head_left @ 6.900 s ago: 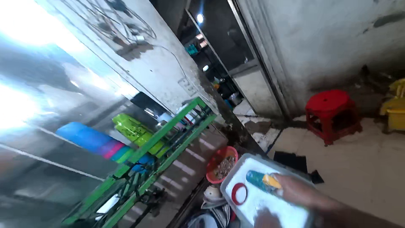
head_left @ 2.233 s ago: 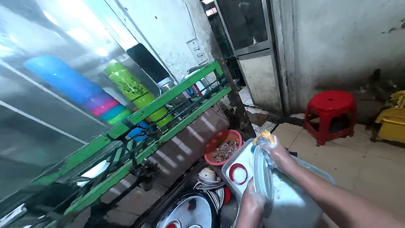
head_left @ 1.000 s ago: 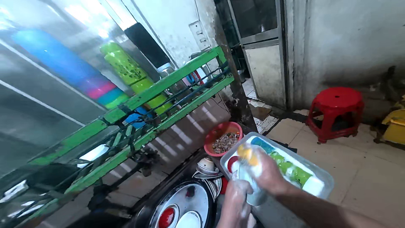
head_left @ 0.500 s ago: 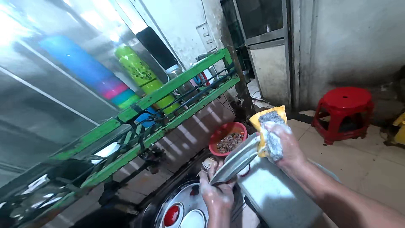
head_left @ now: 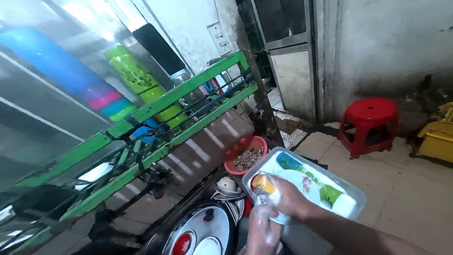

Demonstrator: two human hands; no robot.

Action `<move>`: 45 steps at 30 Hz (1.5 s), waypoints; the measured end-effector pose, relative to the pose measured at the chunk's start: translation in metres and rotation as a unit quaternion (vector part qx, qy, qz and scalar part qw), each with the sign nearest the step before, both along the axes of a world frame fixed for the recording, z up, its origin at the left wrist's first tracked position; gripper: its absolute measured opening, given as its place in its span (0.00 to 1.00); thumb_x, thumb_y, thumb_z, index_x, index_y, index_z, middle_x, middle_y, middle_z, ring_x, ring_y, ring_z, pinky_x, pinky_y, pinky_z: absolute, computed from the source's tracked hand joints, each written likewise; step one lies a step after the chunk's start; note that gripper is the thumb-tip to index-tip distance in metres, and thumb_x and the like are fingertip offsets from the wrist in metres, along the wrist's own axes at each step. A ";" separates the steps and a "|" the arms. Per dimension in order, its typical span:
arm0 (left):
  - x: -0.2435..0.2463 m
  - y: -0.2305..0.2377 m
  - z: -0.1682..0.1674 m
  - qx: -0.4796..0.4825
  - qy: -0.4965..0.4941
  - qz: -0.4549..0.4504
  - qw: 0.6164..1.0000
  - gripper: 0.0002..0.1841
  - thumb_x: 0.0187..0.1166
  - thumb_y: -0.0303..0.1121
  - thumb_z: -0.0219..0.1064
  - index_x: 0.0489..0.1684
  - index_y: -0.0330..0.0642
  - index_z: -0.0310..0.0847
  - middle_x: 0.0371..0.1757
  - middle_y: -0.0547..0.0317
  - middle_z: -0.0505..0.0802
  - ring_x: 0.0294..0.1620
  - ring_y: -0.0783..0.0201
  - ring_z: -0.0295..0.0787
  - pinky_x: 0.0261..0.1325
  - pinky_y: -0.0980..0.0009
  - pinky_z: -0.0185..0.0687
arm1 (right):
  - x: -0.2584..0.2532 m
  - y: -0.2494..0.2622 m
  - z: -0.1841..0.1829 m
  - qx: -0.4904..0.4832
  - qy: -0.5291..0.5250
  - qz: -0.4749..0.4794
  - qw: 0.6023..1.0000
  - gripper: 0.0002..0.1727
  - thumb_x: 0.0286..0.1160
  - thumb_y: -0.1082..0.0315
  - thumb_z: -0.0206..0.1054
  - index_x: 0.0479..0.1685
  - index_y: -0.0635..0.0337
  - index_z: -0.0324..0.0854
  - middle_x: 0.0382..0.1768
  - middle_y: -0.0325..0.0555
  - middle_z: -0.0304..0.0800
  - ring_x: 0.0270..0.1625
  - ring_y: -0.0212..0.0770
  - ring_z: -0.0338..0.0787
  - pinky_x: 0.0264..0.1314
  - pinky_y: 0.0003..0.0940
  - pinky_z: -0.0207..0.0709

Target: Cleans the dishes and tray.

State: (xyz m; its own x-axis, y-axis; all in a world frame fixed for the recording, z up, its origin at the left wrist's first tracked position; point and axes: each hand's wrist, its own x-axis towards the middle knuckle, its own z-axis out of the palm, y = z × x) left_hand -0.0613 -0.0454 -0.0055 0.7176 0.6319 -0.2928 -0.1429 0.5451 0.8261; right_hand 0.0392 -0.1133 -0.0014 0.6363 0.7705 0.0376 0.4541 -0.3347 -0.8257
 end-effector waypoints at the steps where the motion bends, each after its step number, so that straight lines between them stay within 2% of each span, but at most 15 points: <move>1: -0.003 0.001 0.001 0.004 -0.011 0.009 1.000 0.30 0.43 0.08 0.56 0.55 0.29 0.70 0.44 0.42 0.88 0.42 0.54 0.90 0.41 0.54 0.90 | 0.009 -0.002 -0.008 0.015 -0.031 -0.029 0.999 0.34 0.78 0.57 0.71 0.83 0.56 0.72 0.71 0.57 0.85 0.72 0.55 0.85 0.77 0.56 0.76; 4: -0.006 0.006 0.006 0.002 -0.053 0.037 0.998 0.32 0.50 0.12 0.56 0.65 0.29 0.69 0.50 0.39 0.89 0.46 0.52 0.92 0.44 0.53 0.92 | 0.046 -0.010 -0.031 -0.006 -0.090 -0.148 0.985 0.30 0.76 0.61 0.73 0.78 0.59 0.76 0.67 0.59 0.87 0.68 0.58 0.88 0.72 0.60 0.79; 6: 0.003 0.004 0.011 -0.022 -0.063 0.062 0.996 0.16 0.77 0.21 0.51 0.61 0.32 0.72 0.45 0.44 0.90 0.44 0.55 0.93 0.45 0.56 0.92 | 0.032 -0.005 -0.031 0.010 -0.098 -0.146 0.984 0.33 0.72 0.64 0.74 0.81 0.60 0.74 0.70 0.60 0.85 0.71 0.60 0.85 0.75 0.59 0.77; 8: 0.011 0.009 0.011 -0.053 -0.096 0.060 0.992 0.18 0.93 0.38 0.43 0.60 0.38 0.76 0.45 0.48 0.91 0.46 0.57 0.93 0.50 0.56 0.91 | -0.006 0.006 -0.019 0.044 -0.073 -0.054 0.995 0.36 0.72 0.66 0.71 0.85 0.56 0.71 0.78 0.57 0.79 0.80 0.56 0.79 0.81 0.57 0.71; 12: 0.004 0.046 0.021 -0.061 -0.160 0.068 0.983 0.26 0.92 0.55 0.39 0.64 0.45 0.76 0.49 0.49 0.92 0.51 0.54 0.92 0.53 0.46 0.90 | -0.017 -0.001 -0.015 0.006 -0.100 0.076 0.992 0.34 0.77 0.53 0.69 0.84 0.49 0.72 0.83 0.49 0.75 0.86 0.51 0.72 0.88 0.54 0.64; 14: -0.004 0.059 0.022 -0.055 -0.175 0.062 0.981 0.27 0.93 0.54 0.38 0.68 0.45 0.74 0.54 0.46 0.91 0.56 0.50 0.92 0.57 0.41 0.88 | 0.016 -0.013 -0.026 -0.039 -0.129 0.020 0.991 0.31 0.77 0.56 0.69 0.82 0.48 0.75 0.79 0.52 0.79 0.80 0.56 0.78 0.80 0.59 0.72; 18: -0.004 0.035 0.013 -0.078 -0.137 0.041 0.987 0.26 0.94 0.51 0.38 0.65 0.40 0.75 0.51 0.45 0.92 0.53 0.51 0.93 0.55 0.46 0.91 | 0.031 -0.002 -0.020 -0.059 -0.161 -0.051 0.984 0.32 0.72 0.64 0.72 0.81 0.51 0.75 0.76 0.55 0.81 0.80 0.60 0.78 0.78 0.63 0.73; 23: -0.005 0.052 0.003 -0.065 -0.112 0.096 0.987 0.26 0.93 0.53 0.40 0.59 0.43 0.76 0.43 0.51 0.92 0.44 0.58 0.94 0.46 0.53 0.92 | -0.036 0.014 -0.010 -0.012 -0.113 0.145 0.983 0.30 0.80 0.61 0.65 0.84 0.53 0.71 0.79 0.54 0.78 0.83 0.56 0.75 0.83 0.59 0.68; 27: -0.048 0.110 -0.032 -0.055 -0.089 0.267 0.958 0.23 0.92 0.51 0.43 0.70 0.45 0.68 0.56 0.50 0.87 0.57 0.56 0.88 0.57 0.48 0.87 | 0.005 -0.012 -0.041 -0.138 -0.038 0.125 0.982 0.27 0.85 0.54 0.63 0.78 0.57 0.74 0.69 0.61 0.85 0.72 0.62 0.84 0.72 0.67 0.74; 32: -0.090 0.156 -0.078 -0.117 -0.078 0.433 0.890 0.27 0.93 0.47 0.41 0.88 0.47 0.51 0.81 0.49 0.70 0.79 0.51 0.72 0.74 0.47 0.76 | 0.028 -0.022 -0.058 -0.198 -0.104 0.073 0.972 0.25 0.84 0.54 0.61 0.73 0.58 0.78 0.73 0.58 0.80 0.81 0.60 0.73 0.82 0.62 0.64; 36: -0.043 0.141 -0.062 -0.109 -0.065 0.315 0.941 0.30 0.94 0.49 0.37 0.87 0.37 0.45 0.79 0.37 0.71 0.76 0.46 0.76 0.73 0.49 0.77 | 0.024 -0.017 -0.078 -0.254 -0.100 0.124 0.954 0.27 0.83 0.65 0.58 0.81 0.61 0.70 0.79 0.64 0.72 0.84 0.69 0.67 0.78 0.73 0.62; 40: 0.033 0.082 -0.033 0.093 -0.006 0.052 0.994 0.22 0.93 0.33 0.41 0.79 0.30 0.63 0.73 0.41 0.80 0.68 0.53 0.82 0.69 0.54 0.81 | 0.019 -0.015 -0.081 -0.291 -0.074 0.174 0.938 0.29 0.73 0.72 0.69 0.77 0.66 0.73 0.79 0.69 0.71 0.83 0.74 0.66 0.73 0.77 0.66; 42: 0.066 0.062 -0.033 0.299 0.131 -0.132 0.936 0.21 0.91 0.29 0.50 0.78 0.30 0.71 0.74 0.41 0.83 0.71 0.55 0.82 0.74 0.59 0.78 | 0.025 -0.015 -0.077 -0.289 -0.045 0.181 0.939 0.27 0.72 0.71 0.71 0.72 0.68 0.77 0.75 0.69 0.75 0.80 0.74 0.70 0.69 0.76 0.70; 43: 0.083 0.056 -0.033 0.417 0.215 -0.232 0.852 0.21 0.91 0.30 0.52 0.78 0.32 0.74 0.76 0.43 0.84 0.76 0.55 0.80 0.80 0.57 0.73 | 0.029 -0.017 -0.073 -0.285 -0.024 0.173 0.943 0.26 0.72 0.68 0.71 0.71 0.67 0.78 0.74 0.68 0.76 0.79 0.73 0.72 0.69 0.76 0.71; 45: 0.110 0.049 -0.044 0.628 0.327 -0.398 0.583 0.23 0.88 0.30 0.52 0.80 0.37 0.75 0.83 0.48 0.78 0.88 0.55 0.67 0.92 0.55 0.53 | 0.038 -0.028 -0.062 -0.274 -0.003 0.142 0.951 0.25 0.74 0.62 0.71 0.68 0.66 0.80 0.71 0.66 0.80 0.76 0.69 0.76 0.72 0.71 0.71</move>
